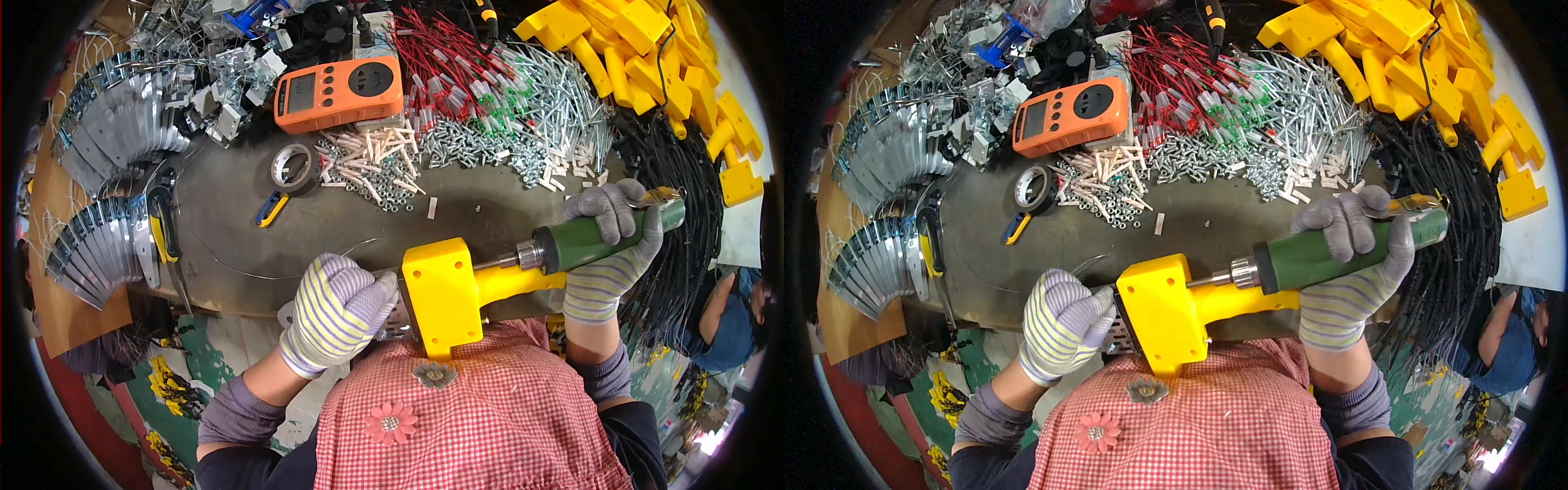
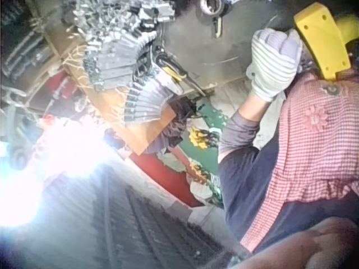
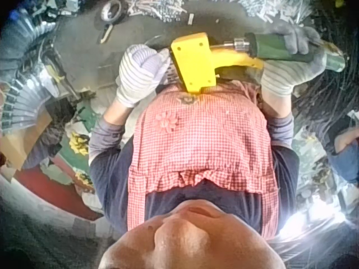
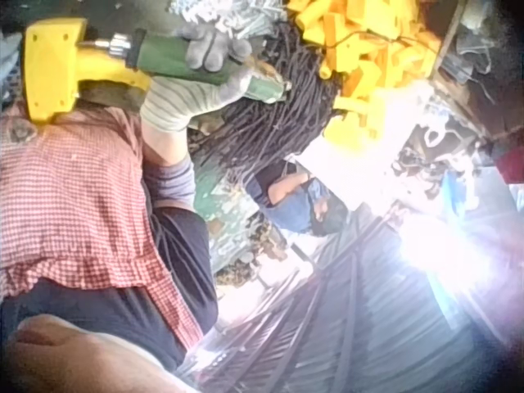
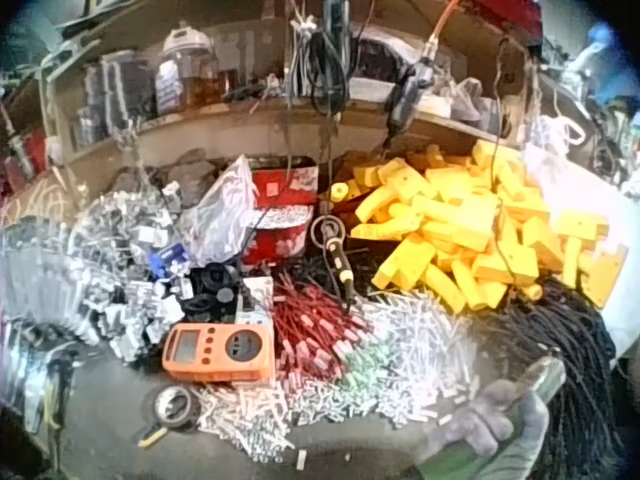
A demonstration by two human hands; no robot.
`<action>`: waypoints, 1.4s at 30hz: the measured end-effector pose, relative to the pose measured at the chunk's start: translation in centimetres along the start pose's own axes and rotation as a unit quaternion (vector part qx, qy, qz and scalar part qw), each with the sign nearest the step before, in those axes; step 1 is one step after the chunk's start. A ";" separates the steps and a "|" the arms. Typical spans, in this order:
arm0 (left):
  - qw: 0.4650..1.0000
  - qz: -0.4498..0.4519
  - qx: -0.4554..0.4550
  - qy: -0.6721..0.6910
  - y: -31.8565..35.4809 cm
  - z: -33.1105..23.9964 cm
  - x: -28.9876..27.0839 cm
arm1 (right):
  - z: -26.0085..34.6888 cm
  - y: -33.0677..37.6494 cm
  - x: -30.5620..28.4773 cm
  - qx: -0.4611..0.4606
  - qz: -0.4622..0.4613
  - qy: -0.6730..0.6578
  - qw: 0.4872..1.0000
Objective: Assembling an electronic component by soldering wires into a yellow housing and securing internal parts.
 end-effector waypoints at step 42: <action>0.976 0.132 0.144 -0.097 -7.5 4.1 3.0 | 1.9 5.8 -2.6 -0.046 0.008 0.025 0.999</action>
Point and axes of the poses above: each hand's wrist, its own y-axis away from the middle knuckle, its own x-axis out of the palm, z = x × y, the point moved 3 cm from there along -y, towards the middle knuckle, and after that the axes turned 14 degrees about -z, right-handed, at the moved point
